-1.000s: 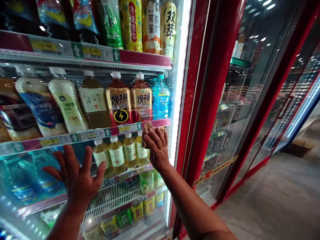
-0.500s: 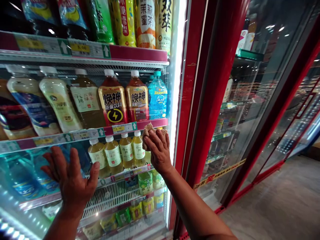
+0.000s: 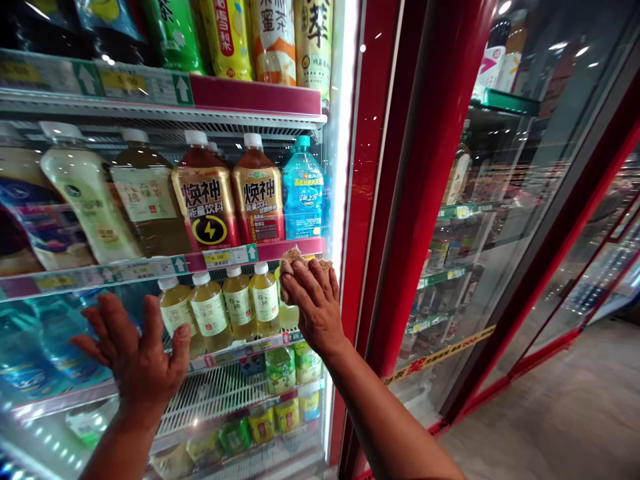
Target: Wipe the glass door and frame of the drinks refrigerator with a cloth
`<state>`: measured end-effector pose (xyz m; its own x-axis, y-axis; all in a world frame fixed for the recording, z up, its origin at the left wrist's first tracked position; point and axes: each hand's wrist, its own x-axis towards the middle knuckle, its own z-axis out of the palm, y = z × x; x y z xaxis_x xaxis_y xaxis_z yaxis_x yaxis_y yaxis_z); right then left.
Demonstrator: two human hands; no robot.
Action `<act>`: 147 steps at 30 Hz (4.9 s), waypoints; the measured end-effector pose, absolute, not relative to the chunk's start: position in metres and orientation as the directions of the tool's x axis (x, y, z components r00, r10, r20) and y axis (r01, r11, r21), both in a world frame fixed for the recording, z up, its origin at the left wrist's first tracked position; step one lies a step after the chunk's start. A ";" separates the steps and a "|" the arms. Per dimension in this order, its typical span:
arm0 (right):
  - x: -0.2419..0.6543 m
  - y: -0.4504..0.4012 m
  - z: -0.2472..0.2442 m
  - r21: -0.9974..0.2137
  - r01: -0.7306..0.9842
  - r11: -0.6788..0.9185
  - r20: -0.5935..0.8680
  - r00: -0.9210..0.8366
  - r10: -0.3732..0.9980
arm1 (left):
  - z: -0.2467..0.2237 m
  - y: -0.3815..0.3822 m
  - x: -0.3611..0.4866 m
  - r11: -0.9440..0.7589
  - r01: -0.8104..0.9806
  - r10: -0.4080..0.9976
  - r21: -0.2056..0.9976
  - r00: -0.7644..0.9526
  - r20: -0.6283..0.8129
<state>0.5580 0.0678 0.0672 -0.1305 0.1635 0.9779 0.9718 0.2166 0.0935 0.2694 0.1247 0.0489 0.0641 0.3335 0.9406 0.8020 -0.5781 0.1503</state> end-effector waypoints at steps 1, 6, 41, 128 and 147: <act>0.561 0.067 0.068 0.102 0.974 0.203 0.975 -0.138 0.172 | 0.048 0.124 0.270 -0.571 0.807 0.338 0.154 0.060 0.939; 0.574 0.070 0.078 0.064 0.988 0.137 0.994 -0.075 0.074 | 0.046 0.121 0.276 -0.548 0.819 0.355 0.171 0.043 0.934; 0.627 0.069 0.089 0.052 0.972 0.228 0.998 -0.061 0.034 | 0.055 0.110 0.313 -0.485 0.841 0.291 0.240 -0.104 0.951; 0.522 0.094 0.118 0.028 0.975 0.222 0.999 -0.032 0.016 | 0.103 0.127 0.257 -0.586 0.810 0.277 0.027 0.170 0.946; 0.469 0.098 0.104 0.076 0.959 0.273 0.992 -0.100 0.076 | 0.101 0.125 0.236 -0.643 0.766 0.256 -0.010 0.226 0.940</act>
